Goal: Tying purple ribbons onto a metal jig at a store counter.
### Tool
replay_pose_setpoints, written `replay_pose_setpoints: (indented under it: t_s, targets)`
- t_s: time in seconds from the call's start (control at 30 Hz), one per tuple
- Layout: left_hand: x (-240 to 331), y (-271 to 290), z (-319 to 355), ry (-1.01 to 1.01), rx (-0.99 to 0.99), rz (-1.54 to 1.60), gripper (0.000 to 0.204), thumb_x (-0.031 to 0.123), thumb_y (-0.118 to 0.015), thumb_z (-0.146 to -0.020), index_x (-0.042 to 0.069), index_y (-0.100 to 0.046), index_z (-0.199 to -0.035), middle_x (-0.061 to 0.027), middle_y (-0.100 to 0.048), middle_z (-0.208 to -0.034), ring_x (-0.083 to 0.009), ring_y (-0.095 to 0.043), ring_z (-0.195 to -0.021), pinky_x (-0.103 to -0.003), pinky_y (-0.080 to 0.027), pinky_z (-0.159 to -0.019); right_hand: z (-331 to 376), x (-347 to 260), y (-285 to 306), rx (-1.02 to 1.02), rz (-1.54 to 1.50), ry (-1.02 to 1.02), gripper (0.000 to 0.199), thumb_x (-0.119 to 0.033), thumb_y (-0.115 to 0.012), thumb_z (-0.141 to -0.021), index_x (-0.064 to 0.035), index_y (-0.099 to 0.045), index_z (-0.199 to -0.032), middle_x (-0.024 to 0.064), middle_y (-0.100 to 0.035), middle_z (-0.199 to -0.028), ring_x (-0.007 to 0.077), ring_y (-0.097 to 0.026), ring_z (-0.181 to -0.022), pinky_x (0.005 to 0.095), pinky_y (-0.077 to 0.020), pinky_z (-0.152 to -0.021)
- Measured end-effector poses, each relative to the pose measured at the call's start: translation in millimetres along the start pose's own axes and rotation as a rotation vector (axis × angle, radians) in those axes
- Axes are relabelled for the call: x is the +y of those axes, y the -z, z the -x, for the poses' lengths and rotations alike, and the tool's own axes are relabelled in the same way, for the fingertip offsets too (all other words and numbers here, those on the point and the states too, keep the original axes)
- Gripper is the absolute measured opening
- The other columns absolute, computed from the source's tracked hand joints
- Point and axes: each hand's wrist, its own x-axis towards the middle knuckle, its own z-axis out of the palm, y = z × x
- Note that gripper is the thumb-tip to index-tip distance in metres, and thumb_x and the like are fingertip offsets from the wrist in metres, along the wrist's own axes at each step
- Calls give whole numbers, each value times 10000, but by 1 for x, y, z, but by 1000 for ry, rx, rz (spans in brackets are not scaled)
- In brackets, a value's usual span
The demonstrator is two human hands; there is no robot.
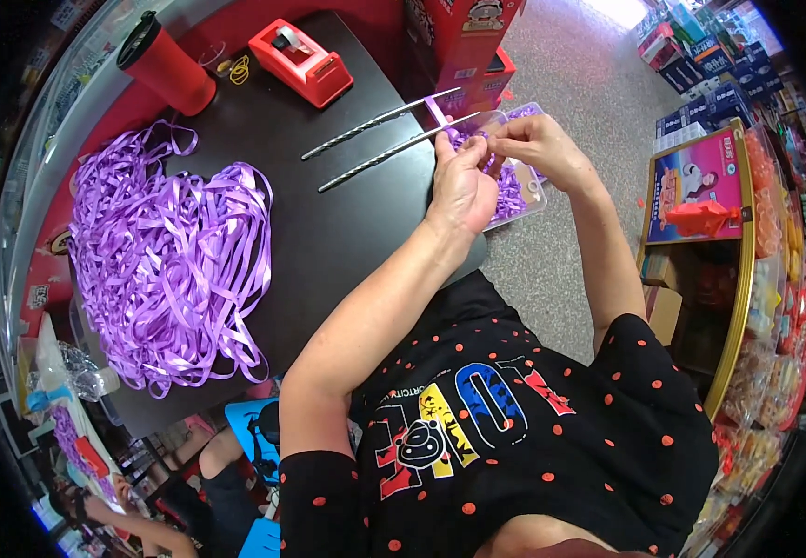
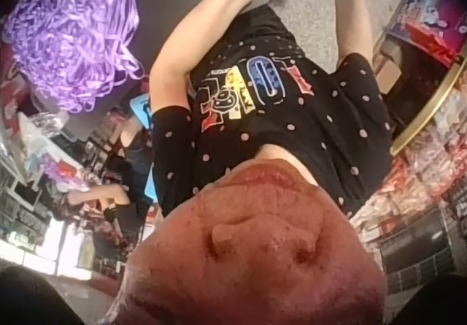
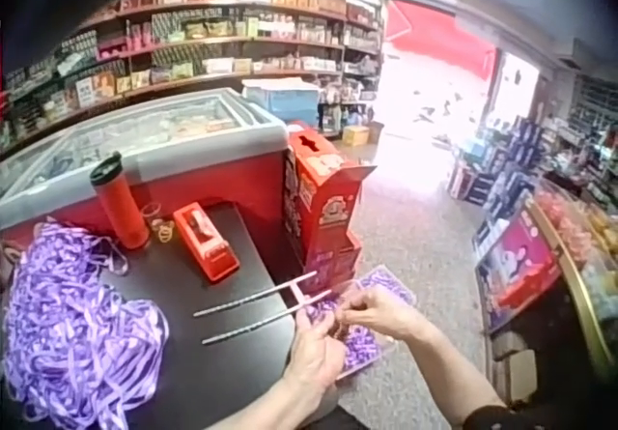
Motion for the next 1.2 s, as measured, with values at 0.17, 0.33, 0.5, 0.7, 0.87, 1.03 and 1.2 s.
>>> replay_pose_setpoints:
  t_s: [0.17,0.33,0.5,0.7,0.87,1.03,1.2]
  targets:
    - [1,1,0,1,21,-66,495,-18,-506,-892,221,-326,-1287,-11,-542,-991,-130,-517,-897,-356,-406,-874,6,9,3,-23,-168,-172,247,-245,-614,-871,-19,-702,-919,-4,-632,-773,26,-476,-631,188,-379,-569]
    - [1,5,-3,26,21,-96,588,6,-532,-890,256,-271,-1353,5,-539,-963,-110,-482,-847,-344,-371,-819,14,29,-7,134,-558,-155,296,-290,-588,-907,-41,-671,-1044,0,-618,-979,16,-452,-738,178,-344,-581]
    - [1,5,-3,33,20,-95,606,9,-537,-887,268,-262,-1361,6,-530,-985,-104,-466,-827,-337,-367,-802,21,38,-20,148,-474,6,265,-237,-627,-883,-16,-670,-1021,23,-636,-977,88,-547,-875,243,-409,-825]
    - [1,6,-4,41,2,-4,597,2,-572,-859,271,-307,-1321,-14,-515,-1023,-140,-475,-857,-374,-397,-849,17,46,-10,156,-509,91,180,-146,-666,-844,1,-664,-947,30,-646,-933,98,-572,-910,255,-425,-848]
    - [2,2,-1,75,17,57,555,10,-583,-840,270,-341,-1266,-46,-481,-1125,-198,-452,-988,-395,-410,-867,-7,12,21,48,-405,124,135,-153,-619,-877,-24,-630,-913,1,-622,-906,72,-557,-872,226,-433,-810]
    - [2,5,-2,56,-39,46,664,3,-545,-816,281,-247,-1340,-30,-468,-1139,-168,-483,-1000,-375,-380,-848,-68,-18,18,-270,-95,81,182,-215,-603,-889,-35,-616,-910,-27,-592,-860,44,-521,-837,205,-418,-776]
    - [0,5,-2,65,-80,67,574,-5,-529,-836,266,-311,-1292,-28,-475,-1168,-176,-476,-1019,-373,-398,-863,-100,-23,11,-481,111,6,240,-258,-599,-864,-20,-620,-878,-19,-595,-797,60,-539,-765,233,-457,-732]
